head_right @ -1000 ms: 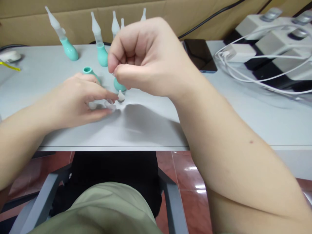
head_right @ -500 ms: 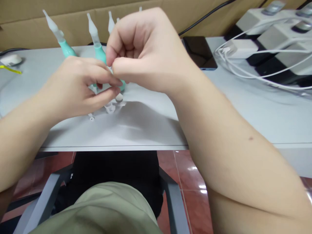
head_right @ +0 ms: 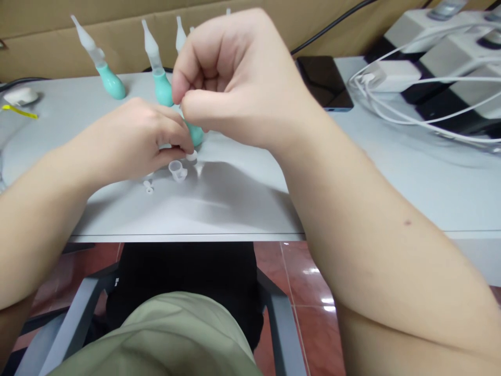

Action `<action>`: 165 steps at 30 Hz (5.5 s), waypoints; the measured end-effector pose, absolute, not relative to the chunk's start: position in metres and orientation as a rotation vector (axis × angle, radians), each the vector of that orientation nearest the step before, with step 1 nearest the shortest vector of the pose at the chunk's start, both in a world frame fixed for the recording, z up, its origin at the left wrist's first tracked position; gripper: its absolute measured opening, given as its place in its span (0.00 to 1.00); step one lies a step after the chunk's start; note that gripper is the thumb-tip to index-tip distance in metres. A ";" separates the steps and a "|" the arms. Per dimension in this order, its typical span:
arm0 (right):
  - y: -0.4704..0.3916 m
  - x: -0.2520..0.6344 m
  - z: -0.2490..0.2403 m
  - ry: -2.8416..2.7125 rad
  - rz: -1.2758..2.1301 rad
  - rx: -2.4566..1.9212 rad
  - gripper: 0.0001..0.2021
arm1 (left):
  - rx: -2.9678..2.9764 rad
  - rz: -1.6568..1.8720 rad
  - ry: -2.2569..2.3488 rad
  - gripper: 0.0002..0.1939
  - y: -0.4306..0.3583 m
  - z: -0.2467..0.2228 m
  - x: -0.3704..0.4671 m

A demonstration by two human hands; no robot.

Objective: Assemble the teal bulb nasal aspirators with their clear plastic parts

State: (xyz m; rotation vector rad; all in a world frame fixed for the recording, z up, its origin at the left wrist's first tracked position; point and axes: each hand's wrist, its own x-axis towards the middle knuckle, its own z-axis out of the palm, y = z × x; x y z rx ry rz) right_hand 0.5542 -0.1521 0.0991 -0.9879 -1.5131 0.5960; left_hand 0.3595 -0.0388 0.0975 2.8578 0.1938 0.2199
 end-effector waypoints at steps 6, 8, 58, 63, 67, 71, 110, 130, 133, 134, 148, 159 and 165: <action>-0.149 0.555 0.094 -1.472 0.572 -0.945 0.15 | 2.658 0.597 0.230 0.14 -0.037 0.100 0.345; -0.147 0.548 0.096 -1.475 0.583 -1.045 0.11 | 2.351 0.725 0.317 0.09 -0.038 0.101 0.338; -0.146 0.542 0.072 -1.518 0.317 -0.840 0.09 | 1.787 0.790 0.272 0.12 -0.039 0.076 0.326; -0.156 0.546 0.080 -1.597 0.078 -0.972 0.11 | 1.763 0.778 0.318 0.16 -0.038 0.078 0.328; -0.161 0.544 0.079 -1.650 0.039 -1.066 0.07 | 1.780 0.849 0.278 0.15 -0.043 0.079 0.329; -0.155 0.533 0.087 -1.619 0.218 -1.204 0.04 | 1.877 0.940 0.221 0.15 -0.031 0.067 0.334; -0.148 0.528 0.062 -1.425 0.247 -0.798 0.15 | 2.110 1.131 -0.357 0.29 0.020 0.039 0.348; -0.149 0.541 0.080 -1.328 0.872 -0.875 0.08 | 1.829 1.238 -0.327 0.32 0.005 0.022 0.366; -0.154 0.536 0.086 -1.292 0.763 -0.990 0.12 | 1.827 1.298 -0.271 0.33 0.003 0.020 0.366; -0.155 0.535 0.087 -1.295 0.737 -1.053 0.13 | 1.844 1.302 -0.270 0.30 0.001 0.020 0.365; -0.155 0.540 0.087 -1.509 0.330 -1.136 0.12 | 1.841 1.234 -0.309 0.25 0.001 0.027 0.359; -0.148 0.544 0.092 -1.403 0.639 -1.065 0.13 | 1.820 1.390 -0.354 0.24 -0.003 0.019 0.369; -0.149 0.537 0.087 -1.442 0.471 -1.074 0.12 | 1.869 1.337 -0.369 0.24 -0.001 0.021 0.366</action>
